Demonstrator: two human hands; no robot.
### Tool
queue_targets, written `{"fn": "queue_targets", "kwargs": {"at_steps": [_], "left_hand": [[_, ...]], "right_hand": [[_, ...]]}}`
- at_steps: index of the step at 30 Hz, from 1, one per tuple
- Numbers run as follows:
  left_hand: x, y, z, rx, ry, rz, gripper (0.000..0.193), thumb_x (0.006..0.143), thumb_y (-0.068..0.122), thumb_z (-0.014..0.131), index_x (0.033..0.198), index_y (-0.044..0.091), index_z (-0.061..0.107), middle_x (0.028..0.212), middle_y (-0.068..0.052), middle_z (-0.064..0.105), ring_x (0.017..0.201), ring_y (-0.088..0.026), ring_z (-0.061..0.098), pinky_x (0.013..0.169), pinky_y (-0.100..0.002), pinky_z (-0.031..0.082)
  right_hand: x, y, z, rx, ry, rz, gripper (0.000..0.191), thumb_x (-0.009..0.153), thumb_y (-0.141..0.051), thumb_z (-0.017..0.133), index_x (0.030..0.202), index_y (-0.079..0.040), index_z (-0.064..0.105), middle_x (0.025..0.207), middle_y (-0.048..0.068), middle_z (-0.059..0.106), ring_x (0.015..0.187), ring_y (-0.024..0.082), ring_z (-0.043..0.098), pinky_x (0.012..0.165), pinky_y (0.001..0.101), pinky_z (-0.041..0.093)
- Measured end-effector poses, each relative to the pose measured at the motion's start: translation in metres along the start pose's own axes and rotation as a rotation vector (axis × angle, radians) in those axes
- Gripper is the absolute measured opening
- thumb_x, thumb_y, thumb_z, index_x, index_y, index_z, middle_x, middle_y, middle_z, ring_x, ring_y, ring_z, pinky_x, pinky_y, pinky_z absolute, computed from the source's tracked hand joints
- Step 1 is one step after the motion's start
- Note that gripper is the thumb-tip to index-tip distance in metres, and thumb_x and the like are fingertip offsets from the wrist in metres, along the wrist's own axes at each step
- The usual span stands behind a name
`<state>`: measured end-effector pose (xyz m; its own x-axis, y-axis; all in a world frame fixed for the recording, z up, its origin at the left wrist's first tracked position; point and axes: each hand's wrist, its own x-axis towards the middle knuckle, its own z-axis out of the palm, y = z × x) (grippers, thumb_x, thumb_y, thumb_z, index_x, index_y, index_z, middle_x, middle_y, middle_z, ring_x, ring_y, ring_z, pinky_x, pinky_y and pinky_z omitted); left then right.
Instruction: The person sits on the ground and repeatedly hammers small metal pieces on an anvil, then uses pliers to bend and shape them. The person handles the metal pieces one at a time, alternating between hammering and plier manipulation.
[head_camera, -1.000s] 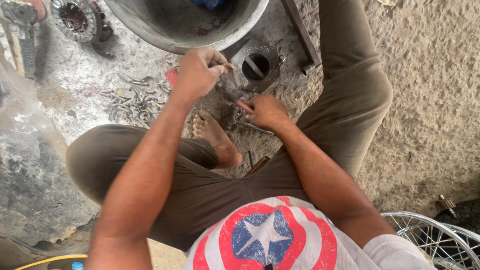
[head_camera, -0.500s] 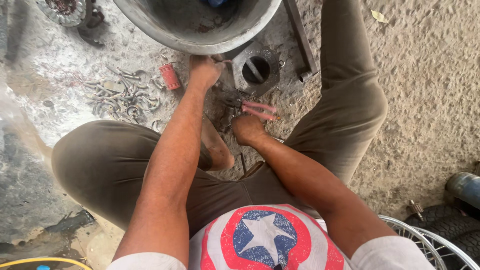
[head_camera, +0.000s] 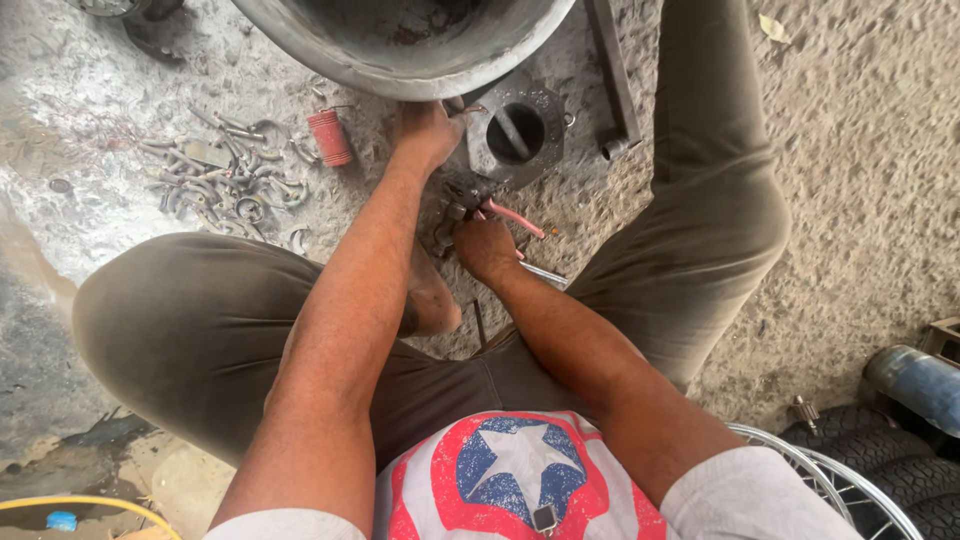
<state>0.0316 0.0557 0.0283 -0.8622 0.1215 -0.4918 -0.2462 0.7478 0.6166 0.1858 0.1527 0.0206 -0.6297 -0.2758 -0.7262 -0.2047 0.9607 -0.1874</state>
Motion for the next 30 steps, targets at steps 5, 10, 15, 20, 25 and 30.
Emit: {"fn": "queue_targets", "kwargs": {"at_steps": [5, 10, 15, 20, 25, 30], "left_hand": [[-0.002, 0.001, -0.001, -0.139, -0.110, -0.065, 0.032, 0.081, 0.026, 0.082, 0.106, 0.012, 0.067, 0.118, -0.010, 0.071, 0.113, -0.027, 0.069, 0.104, -0.041, 0.053], [-0.002, -0.006, -0.002, -0.063, 0.058, 0.123, 0.026, 0.073, 0.020, 0.089, 0.092, 0.009, 0.074, 0.108, -0.016, 0.071, 0.107, -0.034, 0.065, 0.096, -0.044, 0.050], [0.003, -0.008, 0.001, -0.112, 0.009, 0.065, 0.024, 0.077, 0.022, 0.085, 0.095, 0.011, 0.073, 0.103, -0.012, 0.075, 0.100, -0.031, 0.070, 0.092, -0.043, 0.054], [0.007, -0.010, 0.005, -0.066, 0.197, 0.240, 0.022, 0.071, 0.021, 0.089, 0.083, 0.008, 0.075, 0.098, -0.017, 0.074, 0.097, -0.038, 0.068, 0.087, -0.048, 0.052], [0.009, -0.013, 0.012, -0.080, 0.078, 0.133, 0.018, 0.077, 0.017, 0.082, 0.092, 0.011, 0.074, 0.110, -0.015, 0.074, 0.110, -0.034, 0.067, 0.099, -0.044, 0.052], [0.011, -0.011, 0.014, -0.010, 0.053, 0.103, 0.018, 0.077, 0.015, 0.080, 0.093, 0.012, 0.073, 0.116, -0.017, 0.069, 0.113, -0.035, 0.064, 0.098, -0.046, 0.049]], "right_hand": [[-0.007, -0.003, -0.005, 0.078, 0.035, 0.027, 0.021, 0.088, -0.014, 0.064, 0.103, -0.004, 0.073, 0.110, 0.020, 0.073, 0.089, 0.033, 0.075, 0.071, 0.0468, 0.061], [-0.016, -0.003, -0.027, 0.362, 0.297, -0.037, 0.045, 0.085, -0.022, 0.071, 0.122, 0.002, 0.061, 0.098, 0.023, 0.075, 0.091, 0.036, 0.074, 0.085, 0.0466, 0.056], [-0.015, 0.007, -0.029, 1.091, 0.147, 0.317, 0.051, 0.084, -0.025, 0.072, 0.124, 0.002, 0.057, 0.092, 0.018, 0.070, 0.067, 0.029, 0.071, 0.055, 0.0428, 0.057], [-0.024, 0.030, -0.019, 1.377, 0.250, 0.365, 0.044, 0.105, -0.032, 0.069, 0.108, 0.012, 0.075, 0.079, 0.009, 0.069, 0.061, 0.012, 0.058, 0.049, 0.0319, 0.048], [-0.037, 0.074, -0.041, 1.317, 0.583, 0.312, 0.036, 0.107, -0.033, 0.062, 0.103, 0.002, 0.066, 0.072, 0.003, 0.058, 0.055, 0.015, 0.048, 0.044, 0.0321, 0.039], [-0.015, 0.070, -0.057, 1.065, 0.910, 0.044, 0.031, 0.109, -0.033, 0.061, 0.099, -0.004, 0.064, 0.079, 0.002, 0.062, 0.073, 0.013, 0.056, 0.062, 0.0320, 0.049]]}}
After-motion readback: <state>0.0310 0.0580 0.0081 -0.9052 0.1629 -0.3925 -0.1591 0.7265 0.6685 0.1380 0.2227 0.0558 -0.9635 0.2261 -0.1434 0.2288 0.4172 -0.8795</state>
